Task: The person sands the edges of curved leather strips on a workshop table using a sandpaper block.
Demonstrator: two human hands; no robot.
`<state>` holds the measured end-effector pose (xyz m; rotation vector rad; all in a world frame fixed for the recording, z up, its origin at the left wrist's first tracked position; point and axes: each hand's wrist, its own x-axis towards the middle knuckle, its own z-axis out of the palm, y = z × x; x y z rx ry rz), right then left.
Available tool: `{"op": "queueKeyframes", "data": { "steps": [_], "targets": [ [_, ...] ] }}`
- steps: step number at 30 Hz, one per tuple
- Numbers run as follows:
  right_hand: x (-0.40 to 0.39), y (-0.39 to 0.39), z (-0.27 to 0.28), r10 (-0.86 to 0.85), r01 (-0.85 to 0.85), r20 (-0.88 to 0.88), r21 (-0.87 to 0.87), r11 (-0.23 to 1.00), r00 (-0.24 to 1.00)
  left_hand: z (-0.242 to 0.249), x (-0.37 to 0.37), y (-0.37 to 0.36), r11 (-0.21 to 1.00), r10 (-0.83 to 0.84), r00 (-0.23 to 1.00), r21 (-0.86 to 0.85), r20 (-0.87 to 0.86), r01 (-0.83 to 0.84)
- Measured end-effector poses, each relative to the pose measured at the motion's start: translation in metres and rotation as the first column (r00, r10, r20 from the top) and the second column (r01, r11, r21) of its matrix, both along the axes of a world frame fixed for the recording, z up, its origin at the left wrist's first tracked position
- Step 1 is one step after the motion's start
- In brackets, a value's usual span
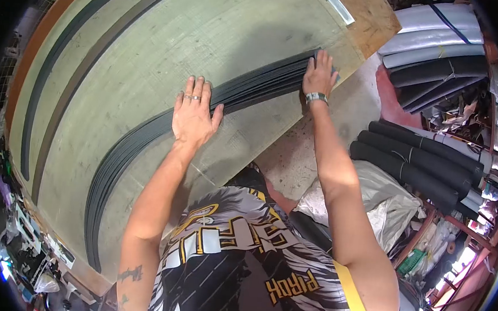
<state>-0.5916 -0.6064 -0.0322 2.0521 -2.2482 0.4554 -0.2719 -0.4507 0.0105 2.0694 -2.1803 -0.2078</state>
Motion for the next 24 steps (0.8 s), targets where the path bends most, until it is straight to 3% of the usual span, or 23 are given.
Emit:
{"op": "queueKeyframes", "data": {
  "steps": [2,5,6,8,10,12,15,17,20,22,23,24],
  "targets": [
    [0.027,0.007,0.004,-0.007,0.006,0.015,0.071,0.997,1.0,0.002,-0.002,-0.001,1.0,0.009,1.0,0.005,-0.01,-0.009],
    [0.118,0.097,0.01,0.351,-0.339,-0.188,0.095,0.936,0.917,0.001,-0.002,-0.004,0.999,-0.005,0.998,-0.04,-0.057,0.003],
    [0.13,0.127,0.013,0.504,-0.506,0.046,0.134,0.852,0.862,-0.001,0.0,-0.001,0.998,-0.012,0.998,-0.061,-0.061,0.008],
    [0.109,0.115,0.005,0.54,-0.52,-0.093,0.177,0.836,0.837,0.004,0.0,-0.002,1.0,0.002,0.999,-0.004,-0.047,-0.002],
    [0.054,0.06,0.003,0.272,-0.271,-0.09,0.025,0.962,0.958,0.007,-0.001,0.0,0.999,0.016,0.999,0.031,-0.044,-0.015],
    [0.008,0.007,-0.002,0.052,-0.052,-0.024,0.001,0.999,0.998,0.009,-0.001,0.001,1.0,0.019,0.999,0.026,-0.049,-0.017],
    [0.021,-0.008,-0.011,-0.022,0.022,-0.01,0.024,0.999,1.0,0.007,0.003,0.002,1.0,0.024,0.997,0.004,-0.068,-0.023],
    [0.076,0.046,-0.014,0.264,-0.27,-0.095,-0.05,0.962,0.96,-0.004,0.004,0.001,0.998,0.018,0.995,-0.05,-0.099,-0.023],
    [0.135,0.138,0.003,0.59,-0.594,0.076,0.041,0.803,0.804,0.002,0.004,0.002,1.0,0.019,0.998,0.02,-0.061,-0.018],
    [0.099,0.106,-0.004,0.491,-0.491,-0.058,0.016,0.871,0.869,0.0,0.004,0.001,1.0,0.012,0.998,0.019,-0.054,-0.011],
    [0.066,0.075,-0.012,0.364,-0.37,-0.108,-0.04,0.928,0.925,-0.001,0.005,0.003,1.0,0.014,0.999,0.017,-0.049,-0.013],
    [0.031,0.044,-0.028,0.263,-0.27,-0.075,-0.118,0.956,0.962,-0.001,0.004,0.007,1.0,0.01,0.999,0.027,-0.046,-0.009]
  ]
}}
